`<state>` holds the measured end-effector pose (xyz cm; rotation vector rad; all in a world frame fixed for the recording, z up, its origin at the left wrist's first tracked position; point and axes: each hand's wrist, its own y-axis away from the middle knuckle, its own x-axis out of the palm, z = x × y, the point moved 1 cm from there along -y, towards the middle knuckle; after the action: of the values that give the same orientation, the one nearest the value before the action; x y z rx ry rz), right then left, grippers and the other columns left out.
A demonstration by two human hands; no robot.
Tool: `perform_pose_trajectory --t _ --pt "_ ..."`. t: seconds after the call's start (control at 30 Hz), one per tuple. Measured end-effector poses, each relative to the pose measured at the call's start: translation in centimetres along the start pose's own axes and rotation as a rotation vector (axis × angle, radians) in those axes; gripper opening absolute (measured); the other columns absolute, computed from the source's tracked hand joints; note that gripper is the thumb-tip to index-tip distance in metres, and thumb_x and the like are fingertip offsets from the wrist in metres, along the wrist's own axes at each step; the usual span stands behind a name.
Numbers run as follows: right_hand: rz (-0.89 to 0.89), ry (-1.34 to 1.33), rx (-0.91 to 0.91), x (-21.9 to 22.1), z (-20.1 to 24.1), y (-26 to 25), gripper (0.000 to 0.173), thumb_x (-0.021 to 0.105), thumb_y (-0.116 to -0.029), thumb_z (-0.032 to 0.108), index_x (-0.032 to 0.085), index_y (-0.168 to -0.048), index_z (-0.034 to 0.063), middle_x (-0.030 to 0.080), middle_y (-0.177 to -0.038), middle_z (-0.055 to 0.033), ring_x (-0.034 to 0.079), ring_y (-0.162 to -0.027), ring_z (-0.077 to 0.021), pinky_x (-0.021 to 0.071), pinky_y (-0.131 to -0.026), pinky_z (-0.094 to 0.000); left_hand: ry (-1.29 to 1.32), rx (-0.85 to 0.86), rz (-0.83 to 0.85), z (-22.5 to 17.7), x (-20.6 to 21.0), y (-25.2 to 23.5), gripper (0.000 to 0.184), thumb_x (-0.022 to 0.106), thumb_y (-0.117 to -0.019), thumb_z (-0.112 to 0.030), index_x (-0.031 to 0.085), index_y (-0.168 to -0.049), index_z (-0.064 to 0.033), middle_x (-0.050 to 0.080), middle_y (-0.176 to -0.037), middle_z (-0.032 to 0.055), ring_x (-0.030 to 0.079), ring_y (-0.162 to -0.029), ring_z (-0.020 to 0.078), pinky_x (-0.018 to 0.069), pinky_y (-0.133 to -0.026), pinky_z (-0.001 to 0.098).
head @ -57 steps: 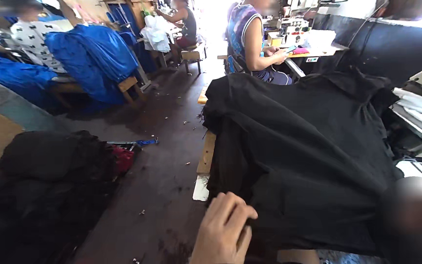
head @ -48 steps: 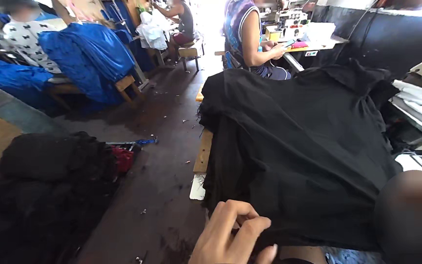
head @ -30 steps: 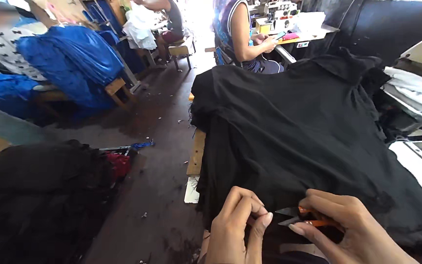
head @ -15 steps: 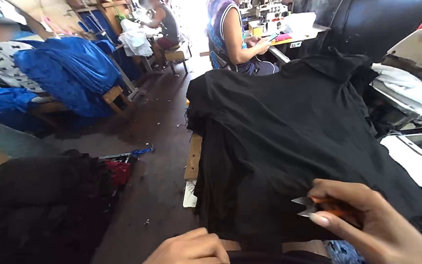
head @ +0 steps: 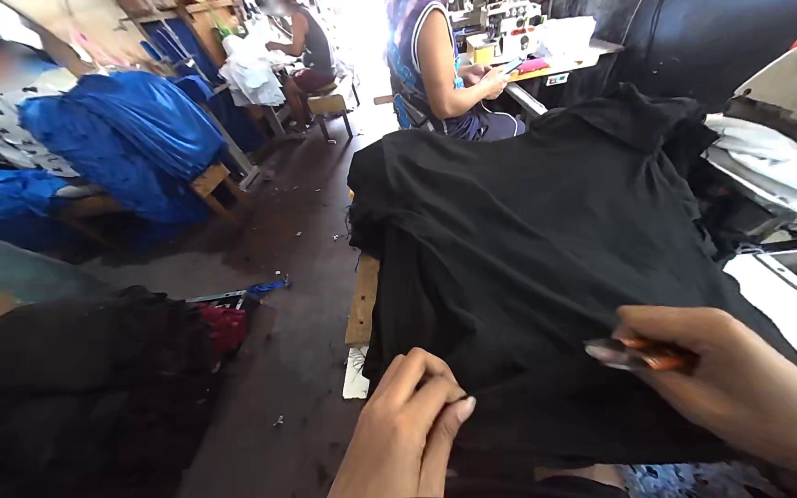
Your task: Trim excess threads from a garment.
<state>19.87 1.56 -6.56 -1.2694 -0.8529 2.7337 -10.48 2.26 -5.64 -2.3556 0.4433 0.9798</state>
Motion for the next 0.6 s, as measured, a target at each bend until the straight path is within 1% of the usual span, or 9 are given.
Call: perform_pose_trajectory --t 0.07,0.13,0.2,0.27,0.33,0.4,0.47,0.5,0.6 --pt "0.001 0.112 0.063 1.3 -0.7 -0.5 0.012 0.062 -0.0798 0.027 0.059 -0.069 0.0237 0.047 -0.060 0.0159 0.046 -0.053 0.0050 0.0385 -0.045 -0.0192 -0.078 -0.050 -0.092 0.6 0.5 -0.2 0.022 0.064 -0.0991 -0.026 0.074 -0.092 -0.0075 0.065 -0.102 0.0090 0.061 -0.090 0.0115 0.0513 -0.076 0.0221" --pt "0.000 0.120 0.094 1.9 -1.0 -0.7 0.008 0.062 -0.0782 0.027 0.059 -0.071 0.0253 0.048 -0.060 0.0166 0.047 -0.053 0.0046 0.0384 -0.045 -0.0203 -0.150 -0.073 -0.181 0.4 0.9 -0.5 0.015 0.069 -0.0939 -0.022 0.074 -0.098 -0.0082 0.062 -0.102 0.0105 0.058 -0.080 0.0087 0.0470 -0.065 0.0183" --pt "0.002 0.031 0.096 1.3 -0.8 -0.9 0.006 0.062 -0.0847 0.028 0.063 -0.079 0.0261 0.053 -0.064 0.0181 0.050 -0.056 0.0084 0.0411 -0.048 -0.0134 -0.127 -0.077 -0.197 -0.6 1.0 -0.7 0.012 0.070 -0.0918 -0.013 0.074 -0.101 -0.0062 0.062 -0.102 0.0118 0.056 -0.075 0.0062 0.0459 -0.061 0.0151" --pt "-0.026 -0.097 0.049 0.7 0.1 -1.3 0.011 0.058 -0.0947 0.027 0.064 -0.086 0.0233 0.053 -0.066 0.0165 0.048 -0.055 0.0097 0.0389 -0.048 -0.0078 -0.026 -0.087 -0.146 -1.3 1.1 -0.8 0.017 0.066 -0.0914 -0.005 0.074 -0.107 -0.0036 0.064 -0.107 0.0129 0.062 -0.077 0.0056 0.0527 -0.065 0.0151" --pt "-0.006 -0.278 0.002 0.3 1.3 -1.7 0.017 0.053 -0.1033 0.029 0.065 -0.094 0.0217 0.054 -0.066 0.0150 0.046 -0.053 0.0096 0.0369 -0.047 -0.0063 0.052 -0.101 -0.099 -1.6 1.2 -1.2 0.023 0.064 -0.0930 -0.002 0.073 -0.114 -0.0019 0.064 -0.114 0.0147 0.067 -0.084 0.0077 0.0583 -0.071 0.0179" --pt "0.093 -0.496 -0.041 0.3 2.3 -1.8 0.021 0.051 -0.1078 0.029 0.067 -0.103 0.0172 0.059 -0.070 0.0119 0.048 -0.055 0.0096 0.0394 -0.048 -0.0060 0.046 -0.078 -0.082 -1.6 1.3 -1.4 0.027 0.063 -0.0961 -0.004 0.073 -0.120 -0.0058 0.063 -0.116 0.0153 0.066 -0.084 0.0098 0.0574 -0.070 0.0193" --pt "0.183 -0.645 -0.052 1.1 2.8 -1.9 0.028 0.048 -0.1096 0.031 0.068 -0.107 0.0123 0.057 -0.071 0.0094 0.047 -0.058 0.0093 0.0383 -0.051 -0.0068 -0.020 -0.046 -0.084 -1.7 1.6 -1.9 0.026 0.063 -0.0975 -0.009 0.076 -0.120 -0.0123 0.063 -0.116 0.0155 0.063 -0.076 0.0098 0.0544 -0.066 0.0199" --pt "0.215 -0.671 -0.040 1.8 2.7 -1.9 0.033 0.047 -0.1098 0.037 0.068 -0.107 0.0117 0.055 -0.070 0.0095 0.046 -0.059 0.0090 0.0374 -0.053 -0.0076 -0.060 -0.033 -0.094 -1.6 1.9 -2.1 0.024 0.064 -0.0979 -0.013 0.077 -0.118 -0.0149 0.063 -0.115 0.0154 0.061 -0.072 0.0096 0.0527 -0.063 0.0204" --pt "0.231 -0.657 -0.004 3.5 1.8 -1.8 0.049 0.039 -0.1094 0.050 0.068 -0.101 0.0111 0.049 -0.067 0.0109 0.041 -0.057 0.0091 0.0318 -0.052 -0.0084 -0.154 0.013 -0.126 -0.5 3.0 -2.8 0.015 0.064 -0.0976 -0.022 0.077 -0.102 -0.0174 0.064 -0.110 0.0121 0.057 -0.063 0.0091 0.0497 -0.055 0.0216"
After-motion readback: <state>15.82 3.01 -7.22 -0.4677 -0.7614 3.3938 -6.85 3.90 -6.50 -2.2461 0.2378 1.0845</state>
